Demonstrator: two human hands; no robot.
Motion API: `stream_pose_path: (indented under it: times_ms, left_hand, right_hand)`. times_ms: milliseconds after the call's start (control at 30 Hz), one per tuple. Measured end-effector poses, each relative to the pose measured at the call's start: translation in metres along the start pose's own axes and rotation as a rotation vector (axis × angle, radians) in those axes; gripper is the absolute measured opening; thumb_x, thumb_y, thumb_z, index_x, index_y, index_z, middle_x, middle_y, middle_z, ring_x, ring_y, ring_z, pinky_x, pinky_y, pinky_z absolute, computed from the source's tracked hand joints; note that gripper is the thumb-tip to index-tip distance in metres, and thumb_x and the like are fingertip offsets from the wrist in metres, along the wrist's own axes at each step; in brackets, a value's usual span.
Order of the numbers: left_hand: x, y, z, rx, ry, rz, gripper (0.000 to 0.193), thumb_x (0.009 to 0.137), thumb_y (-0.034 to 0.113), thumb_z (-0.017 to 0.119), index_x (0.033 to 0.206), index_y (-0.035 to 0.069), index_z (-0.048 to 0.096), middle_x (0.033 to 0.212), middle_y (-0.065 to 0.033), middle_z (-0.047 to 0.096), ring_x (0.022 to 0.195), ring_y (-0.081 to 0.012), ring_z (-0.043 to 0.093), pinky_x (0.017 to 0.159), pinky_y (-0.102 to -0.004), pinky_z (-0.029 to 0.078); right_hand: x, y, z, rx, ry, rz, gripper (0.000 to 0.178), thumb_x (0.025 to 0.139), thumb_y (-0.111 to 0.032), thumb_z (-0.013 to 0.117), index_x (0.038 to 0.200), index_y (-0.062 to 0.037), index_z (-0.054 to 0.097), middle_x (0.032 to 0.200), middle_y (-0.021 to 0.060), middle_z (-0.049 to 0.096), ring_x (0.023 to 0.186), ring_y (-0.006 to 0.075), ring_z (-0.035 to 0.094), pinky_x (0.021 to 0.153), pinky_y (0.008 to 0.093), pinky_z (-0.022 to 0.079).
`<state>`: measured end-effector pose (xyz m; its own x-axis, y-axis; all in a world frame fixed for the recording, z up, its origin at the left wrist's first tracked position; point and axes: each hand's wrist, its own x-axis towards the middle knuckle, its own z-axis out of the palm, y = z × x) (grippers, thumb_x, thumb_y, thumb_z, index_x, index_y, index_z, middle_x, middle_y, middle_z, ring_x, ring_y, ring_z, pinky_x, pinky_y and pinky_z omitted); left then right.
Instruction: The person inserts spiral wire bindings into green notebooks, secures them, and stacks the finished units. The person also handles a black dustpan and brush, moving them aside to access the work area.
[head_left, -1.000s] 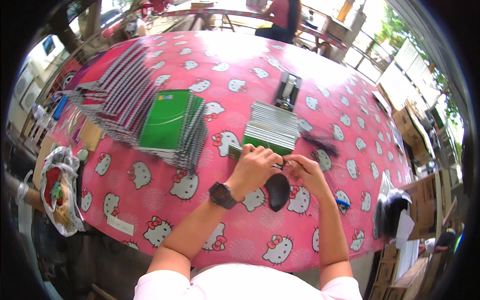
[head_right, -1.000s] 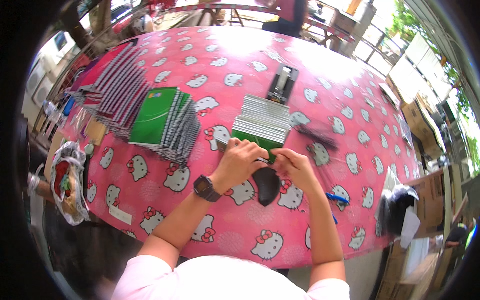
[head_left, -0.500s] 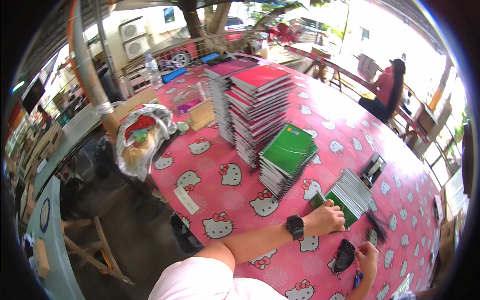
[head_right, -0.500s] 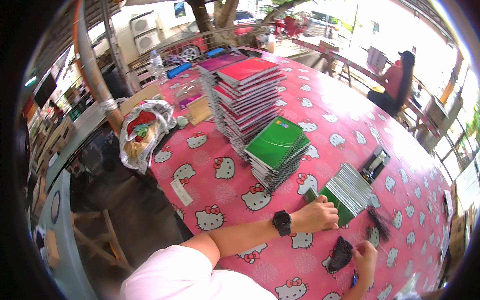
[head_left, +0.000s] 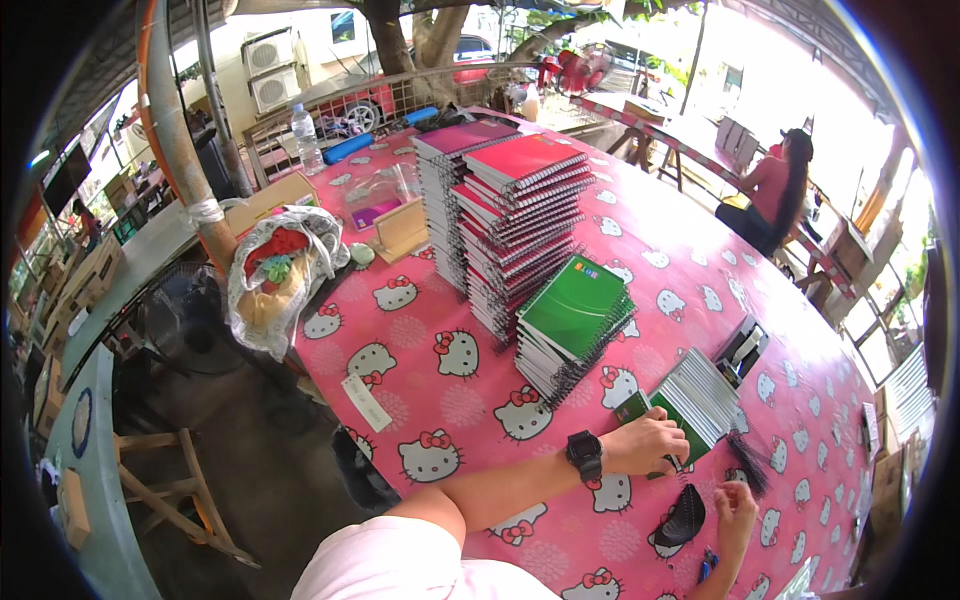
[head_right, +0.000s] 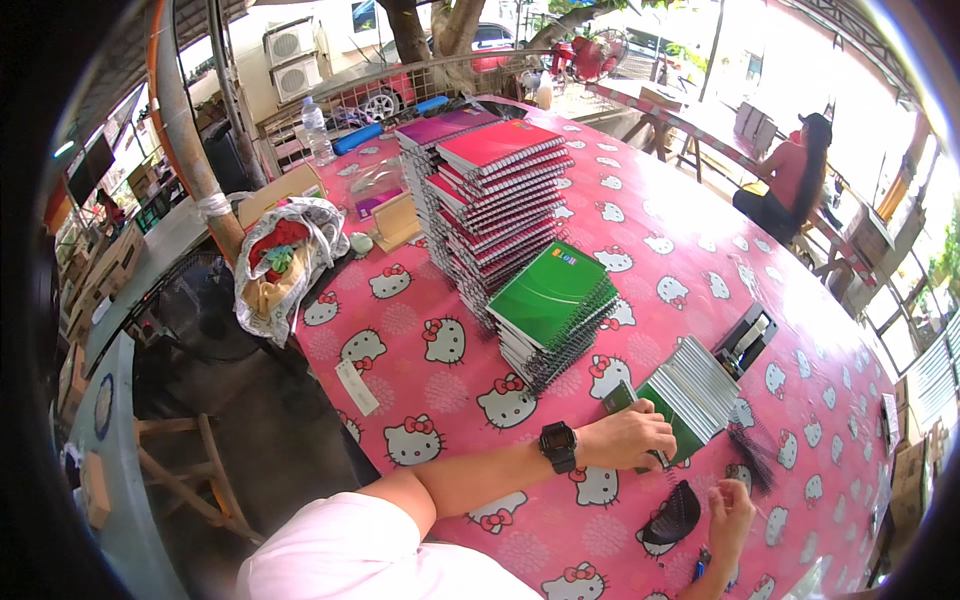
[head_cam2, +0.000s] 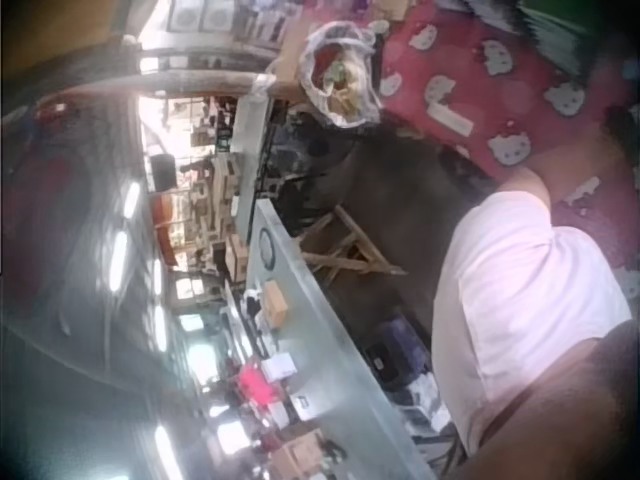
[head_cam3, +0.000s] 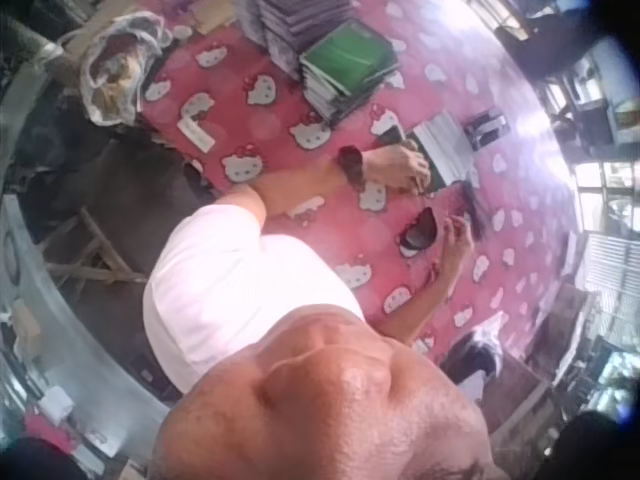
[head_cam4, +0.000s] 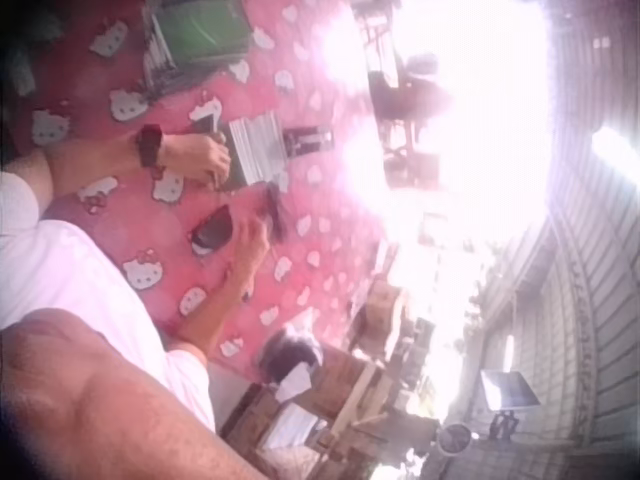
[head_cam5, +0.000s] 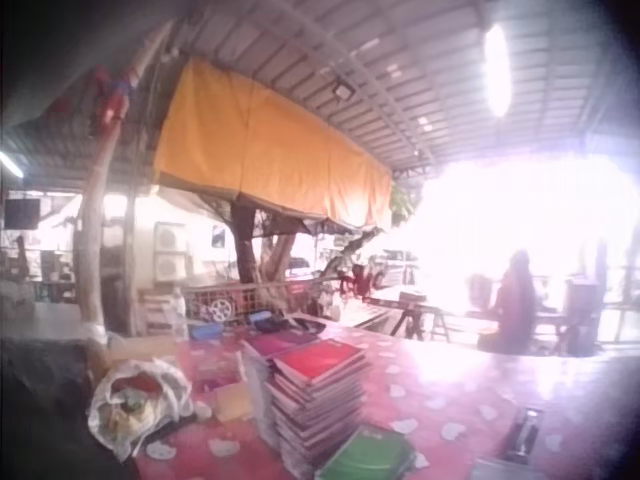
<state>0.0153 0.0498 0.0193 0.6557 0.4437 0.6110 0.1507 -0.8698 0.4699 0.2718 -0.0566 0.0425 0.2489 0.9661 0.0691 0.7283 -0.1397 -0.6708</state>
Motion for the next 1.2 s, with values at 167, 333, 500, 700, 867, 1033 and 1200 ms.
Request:
stream_pose_path:
  times_ms: [167, 333, 500, 700, 867, 1033, 1200]
  left_hand:
    - [-0.004, -0.007, 0.007, 0.024, -0.050, -0.029, 0.019, 0.080, 0.031, 0.067, 0.087, 0.014, 0.062, 0.083, 0.0011, 0.060, 0.087, -0.0171, 0.056, 0.087, -0.0332, 0.035]
    - [0.004, -0.002, 0.003, 0.029, -0.038, 0.031, 0.021, 0.085, 0.033, 0.062, 0.085, 0.012, 0.060, 0.087, -0.0007, 0.060, 0.088, -0.0180, 0.057, 0.088, -0.0345, 0.036]
    - [0.002, 0.002, -0.008, -0.005, 0.057, 0.025, 0.022, 0.087, 0.033, 0.060, 0.086, 0.011, 0.062, 0.086, -0.0010, 0.061, 0.087, -0.0177, 0.058, 0.088, -0.0338, 0.037]
    - [-0.001, -0.007, -0.004, 0.101, -0.087, -0.011, 0.022, 0.085, 0.035, 0.065, 0.092, 0.014, 0.063, 0.085, 0.0016, 0.061, 0.091, -0.0171, 0.058, 0.097, -0.0414, 0.030]
    - [-0.020, -0.007, -0.024, 0.137, -0.072, -0.042, 0.018, 0.078, 0.031, 0.072, 0.088, 0.017, 0.067, 0.082, 0.0056, 0.061, 0.094, -0.0131, 0.056, 0.102, -0.0484, 0.019]
    - [-0.029, 0.018, -0.026, 0.133, -0.194, 0.009, 0.019, 0.076, 0.032, 0.072, 0.086, 0.017, 0.066, 0.082, 0.0059, 0.060, 0.092, -0.0137, 0.056, 0.100, -0.0467, 0.021]
    - [-0.029, 0.025, -0.022, 0.136, -0.142, -0.019, 0.022, 0.074, 0.034, 0.074, 0.084, 0.017, 0.065, 0.083, 0.0048, 0.060, 0.093, -0.0142, 0.056, 0.100, -0.0451, 0.025]
  right_hand:
    - [-0.020, 0.020, 0.020, 0.026, -0.093, -0.161, 0.033, 0.067, 0.001, 0.073, 0.097, -0.0019, 0.059, 0.083, 0.0050, 0.062, 0.074, 0.0140, 0.058, 0.063, 0.0284, 0.047]
    - [-0.026, 0.018, 0.017, 0.154, 0.047, -0.010, 0.031, 0.068, 0.005, 0.067, 0.096, -0.0030, 0.056, 0.078, 0.0038, 0.058, 0.068, 0.0126, 0.054, 0.061, 0.0271, 0.045]
    - [-0.026, 0.027, 0.017, -0.042, 0.117, -0.111, 0.031, 0.068, 0.000, 0.067, 0.098, -0.0044, 0.056, 0.104, 0.0123, 0.058, 0.092, 0.0275, 0.056, 0.081, 0.0369, 0.046]
    - [-0.035, 0.015, 0.003, -0.098, -0.318, -0.222, 0.059, 0.058, -0.019, 0.082, 0.111, -0.0104, 0.058, 0.139, 0.0127, 0.041, 0.127, 0.0358, 0.034, 0.104, 0.0443, 0.034]
    - [-0.039, 0.004, 0.000, -0.189, -0.361, -0.197, 0.080, 0.045, -0.030, 0.091, 0.116, -0.0131, 0.057, 0.143, 0.0130, 0.035, 0.130, 0.0360, 0.030, 0.106, 0.0456, 0.033]
    - [-0.035, 0.020, 0.000, 0.132, -0.080, -0.119, 0.070, 0.054, -0.050, 0.084, 0.107, -0.0083, 0.065, 0.122, 0.0153, 0.053, 0.117, 0.0314, 0.047, 0.100, 0.0420, 0.039]
    - [-0.041, -0.030, 0.017, 0.893, -0.404, -0.190, 0.077, 0.071, -0.068, 0.063, 0.105, 0.0011, 0.065, 0.104, 0.0096, 0.061, 0.101, 0.0184, 0.057, 0.089, 0.0324, 0.044]
